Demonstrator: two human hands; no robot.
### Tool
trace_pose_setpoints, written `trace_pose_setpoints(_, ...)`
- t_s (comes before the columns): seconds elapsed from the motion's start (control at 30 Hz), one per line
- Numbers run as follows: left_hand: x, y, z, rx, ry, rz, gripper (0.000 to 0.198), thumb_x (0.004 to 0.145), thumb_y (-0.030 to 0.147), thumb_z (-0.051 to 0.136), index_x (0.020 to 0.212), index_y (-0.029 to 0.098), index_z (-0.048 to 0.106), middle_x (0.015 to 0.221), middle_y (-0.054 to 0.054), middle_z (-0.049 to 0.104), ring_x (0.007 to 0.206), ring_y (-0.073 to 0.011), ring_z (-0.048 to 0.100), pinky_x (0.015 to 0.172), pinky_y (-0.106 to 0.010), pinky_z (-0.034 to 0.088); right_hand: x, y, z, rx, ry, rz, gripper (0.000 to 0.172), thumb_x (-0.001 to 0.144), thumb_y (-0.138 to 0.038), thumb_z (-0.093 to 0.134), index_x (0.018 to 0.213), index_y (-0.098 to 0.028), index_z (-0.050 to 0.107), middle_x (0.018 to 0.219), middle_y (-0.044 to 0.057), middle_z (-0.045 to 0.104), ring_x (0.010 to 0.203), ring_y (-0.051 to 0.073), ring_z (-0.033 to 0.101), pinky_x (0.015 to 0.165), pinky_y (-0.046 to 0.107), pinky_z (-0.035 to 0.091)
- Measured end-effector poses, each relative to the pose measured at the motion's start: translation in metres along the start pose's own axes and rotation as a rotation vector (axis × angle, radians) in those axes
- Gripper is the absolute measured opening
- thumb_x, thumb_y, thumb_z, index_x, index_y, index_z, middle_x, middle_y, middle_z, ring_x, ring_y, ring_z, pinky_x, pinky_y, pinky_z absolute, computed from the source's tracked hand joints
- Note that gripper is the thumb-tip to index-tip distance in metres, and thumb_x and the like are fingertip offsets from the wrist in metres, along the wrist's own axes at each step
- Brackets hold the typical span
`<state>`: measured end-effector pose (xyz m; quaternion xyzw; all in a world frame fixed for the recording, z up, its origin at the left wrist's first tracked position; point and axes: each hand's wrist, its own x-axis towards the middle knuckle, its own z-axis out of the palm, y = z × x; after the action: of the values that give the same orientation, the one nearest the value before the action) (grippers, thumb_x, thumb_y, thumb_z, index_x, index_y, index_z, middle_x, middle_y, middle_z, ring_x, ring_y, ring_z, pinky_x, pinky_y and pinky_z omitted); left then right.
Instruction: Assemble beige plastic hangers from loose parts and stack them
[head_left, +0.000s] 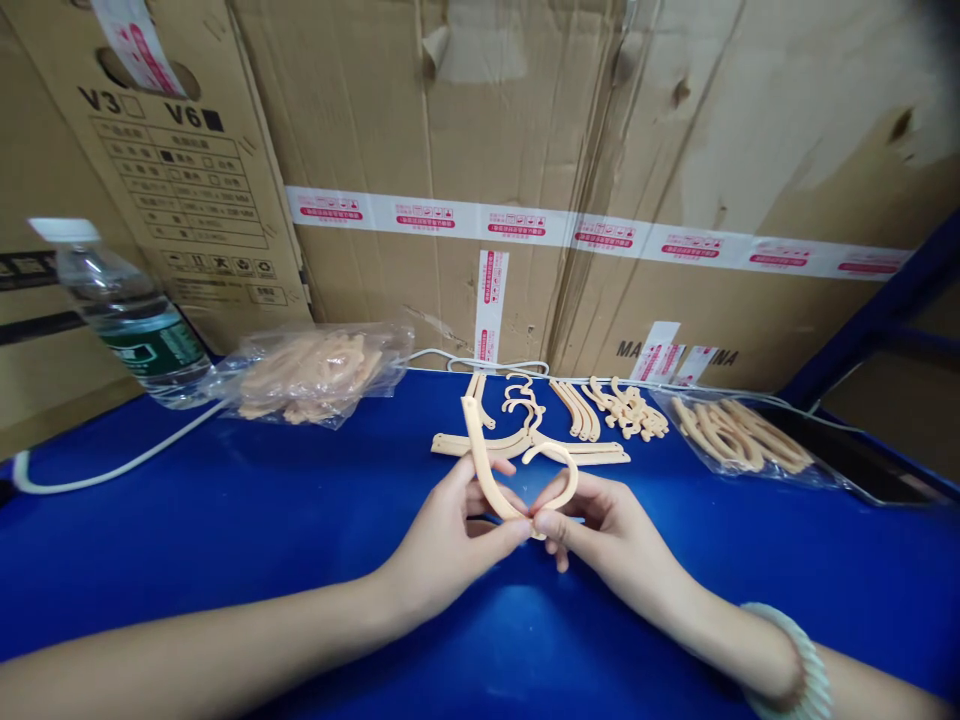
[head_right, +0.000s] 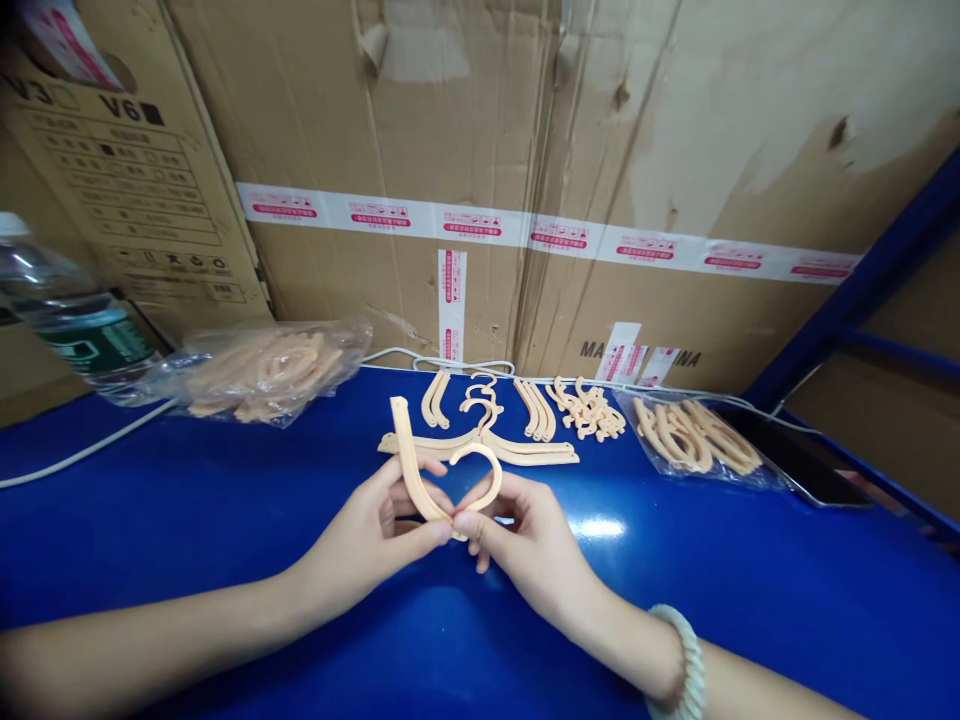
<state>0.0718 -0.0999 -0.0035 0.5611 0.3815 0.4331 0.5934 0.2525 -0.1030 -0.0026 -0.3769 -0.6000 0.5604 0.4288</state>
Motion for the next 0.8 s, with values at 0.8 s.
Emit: trace_pose_setpoints(0.8, 0.000, 0.012, -0.002, -0.086, 0.102, -0.037, 0.033, 0.069, 0.018, 0.078, 0.088, 0.019, 0.051, 0.078, -0.002, 0.075, 0.081, -0.0197, 0.072, 0.076, -0.032, 0.051, 0.074, -0.003, -0.097, -1.055, 0.153, -0.448, 0.016, 0.076, -0.015, 0.064, 0.072, -0.023, 0.077, 0.086, 0.008, 0.072, 0.089, 0.027, 0.060, 0.088, 0.048, 0.045)
